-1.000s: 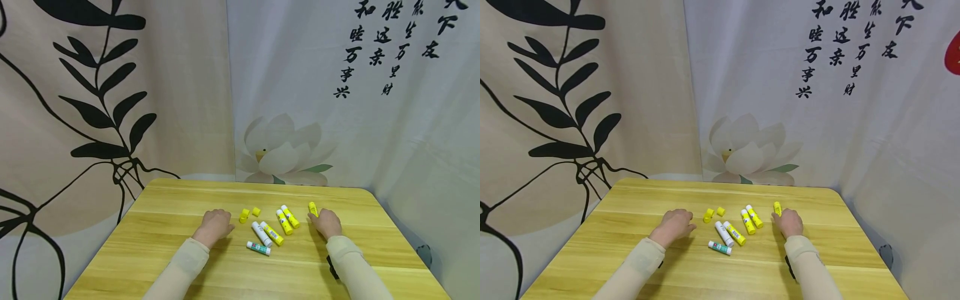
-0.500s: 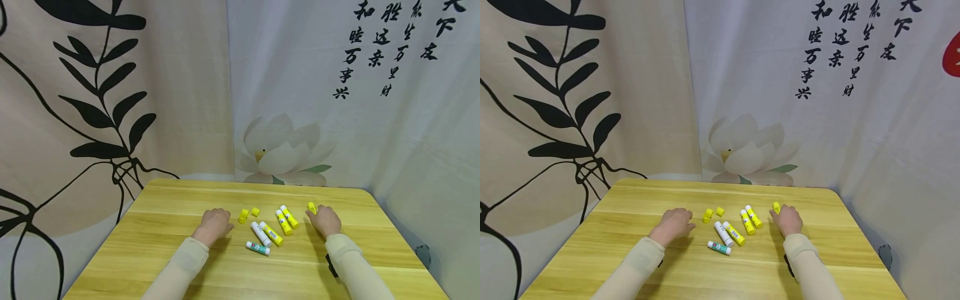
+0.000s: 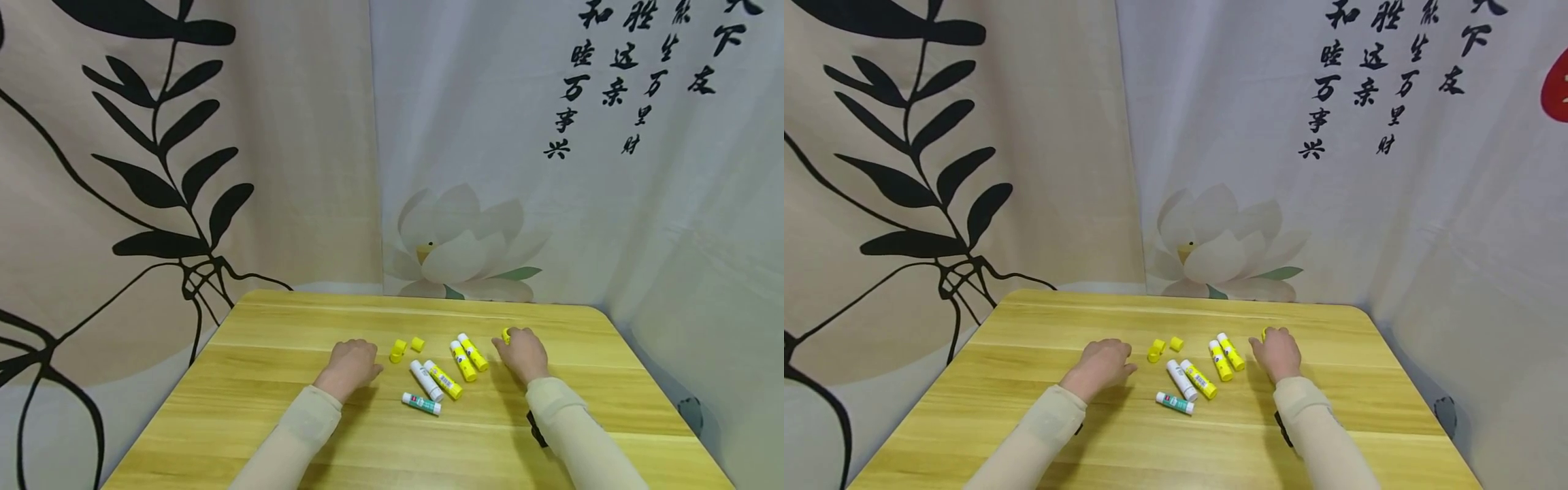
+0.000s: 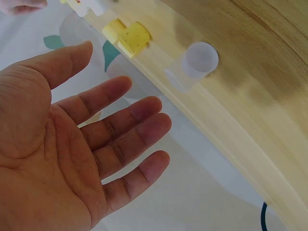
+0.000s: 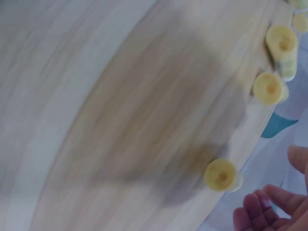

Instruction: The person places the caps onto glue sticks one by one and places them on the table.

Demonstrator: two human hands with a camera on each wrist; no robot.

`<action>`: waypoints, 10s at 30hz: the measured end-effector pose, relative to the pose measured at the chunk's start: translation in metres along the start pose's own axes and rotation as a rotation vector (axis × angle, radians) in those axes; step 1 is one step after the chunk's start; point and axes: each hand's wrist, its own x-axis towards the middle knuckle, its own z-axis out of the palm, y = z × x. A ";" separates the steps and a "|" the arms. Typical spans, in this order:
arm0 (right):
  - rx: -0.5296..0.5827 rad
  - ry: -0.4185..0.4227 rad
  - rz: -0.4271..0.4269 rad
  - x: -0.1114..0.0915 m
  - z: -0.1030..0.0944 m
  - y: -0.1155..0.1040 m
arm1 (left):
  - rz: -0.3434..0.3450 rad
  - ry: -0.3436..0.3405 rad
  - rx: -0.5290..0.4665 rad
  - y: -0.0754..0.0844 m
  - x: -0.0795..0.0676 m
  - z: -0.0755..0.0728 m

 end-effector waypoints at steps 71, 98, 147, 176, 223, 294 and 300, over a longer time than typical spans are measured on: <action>-0.039 -0.136 -0.088 0.000 0.038 -0.034 | -0.013 -0.019 0.020 0.005 0.000 -0.002; 0.038 -0.112 -0.042 -0.008 0.029 -0.036 | 0.010 0.015 0.020 0.006 -0.001 0.001; 0.200 0.015 -0.018 -0.030 0.027 -0.041 | -0.001 -0.006 0.018 -0.001 -0.005 -0.005; 0.442 0.071 0.085 -0.075 0.011 -0.049 | -0.007 -0.024 0.025 -0.006 -0.004 -0.004; 0.486 0.218 -0.006 -0.102 0.017 -0.075 | 0.133 0.129 -0.082 -0.004 0.029 0.020; 0.534 0.219 0.008 -0.112 0.025 -0.073 | 0.013 0.052 -0.083 0.031 0.072 0.034; 0.527 0.220 0.021 -0.114 0.025 -0.072 | 0.020 0.052 -0.067 0.037 0.078 0.037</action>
